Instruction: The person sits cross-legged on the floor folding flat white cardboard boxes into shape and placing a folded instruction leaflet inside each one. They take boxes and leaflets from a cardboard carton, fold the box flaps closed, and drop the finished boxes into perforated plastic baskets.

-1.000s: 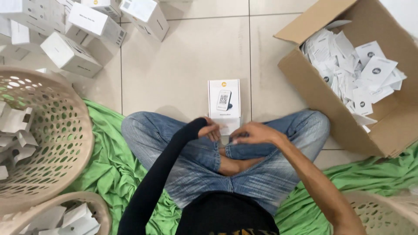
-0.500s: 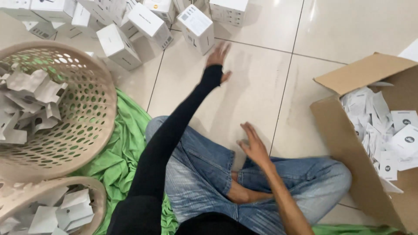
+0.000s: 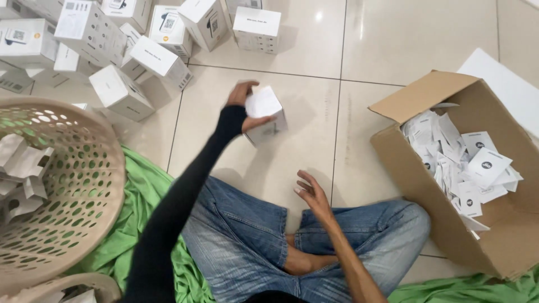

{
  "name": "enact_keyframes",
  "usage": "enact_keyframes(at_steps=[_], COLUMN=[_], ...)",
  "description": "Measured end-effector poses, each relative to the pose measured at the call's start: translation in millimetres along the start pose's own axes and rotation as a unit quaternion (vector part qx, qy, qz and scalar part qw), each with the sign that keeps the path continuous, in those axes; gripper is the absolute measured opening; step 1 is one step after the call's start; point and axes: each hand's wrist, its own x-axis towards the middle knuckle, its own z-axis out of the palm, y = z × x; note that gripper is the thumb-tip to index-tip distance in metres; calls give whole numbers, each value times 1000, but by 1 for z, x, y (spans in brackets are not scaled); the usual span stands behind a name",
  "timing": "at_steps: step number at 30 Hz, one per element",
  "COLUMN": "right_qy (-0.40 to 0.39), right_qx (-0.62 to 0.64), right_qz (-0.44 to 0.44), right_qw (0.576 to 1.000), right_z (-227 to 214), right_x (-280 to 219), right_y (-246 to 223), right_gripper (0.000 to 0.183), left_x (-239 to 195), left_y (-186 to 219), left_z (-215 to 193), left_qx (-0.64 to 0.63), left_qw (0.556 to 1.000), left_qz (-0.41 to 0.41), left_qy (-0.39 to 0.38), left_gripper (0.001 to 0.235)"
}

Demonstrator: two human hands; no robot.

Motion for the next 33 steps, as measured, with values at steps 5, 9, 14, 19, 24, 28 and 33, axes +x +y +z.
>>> enact_keyframes(at_steps=[5,9,14,19,24,28,33], right_qy=[120,155,167,148,160,188,220], right_qx=[157,85,115,76,127,64,85], right_qz=[24,77,28,54,-19,-40,-12], right_qw=[980,981,979,985,979,979,972], right_z=[-12,-38,-47,-53,-45,-41,-45], right_x=[-21,-29,-40,-47,-52,-50,-39], right_y=[-34,-4,19,22,17,17,30], right_gripper=[69,66,70,71,63,67,67], left_x=[-173,-237,-226,-218,-223,-235,-232], left_y=[24,35,66,80,65,41,64], left_z=[122,175,148,131,141,166,170], left_qx=[-401,-581,-523,-496,-495,-478,-317], left_qw=[834,684,708,737,754,773,900], left_qz=[-380,-438,-474,-459,-427,-418,-288], left_qy=[6,49,21,-31,-65,-17,-86], left_gripper=[84,77,77,77,76,75,96])
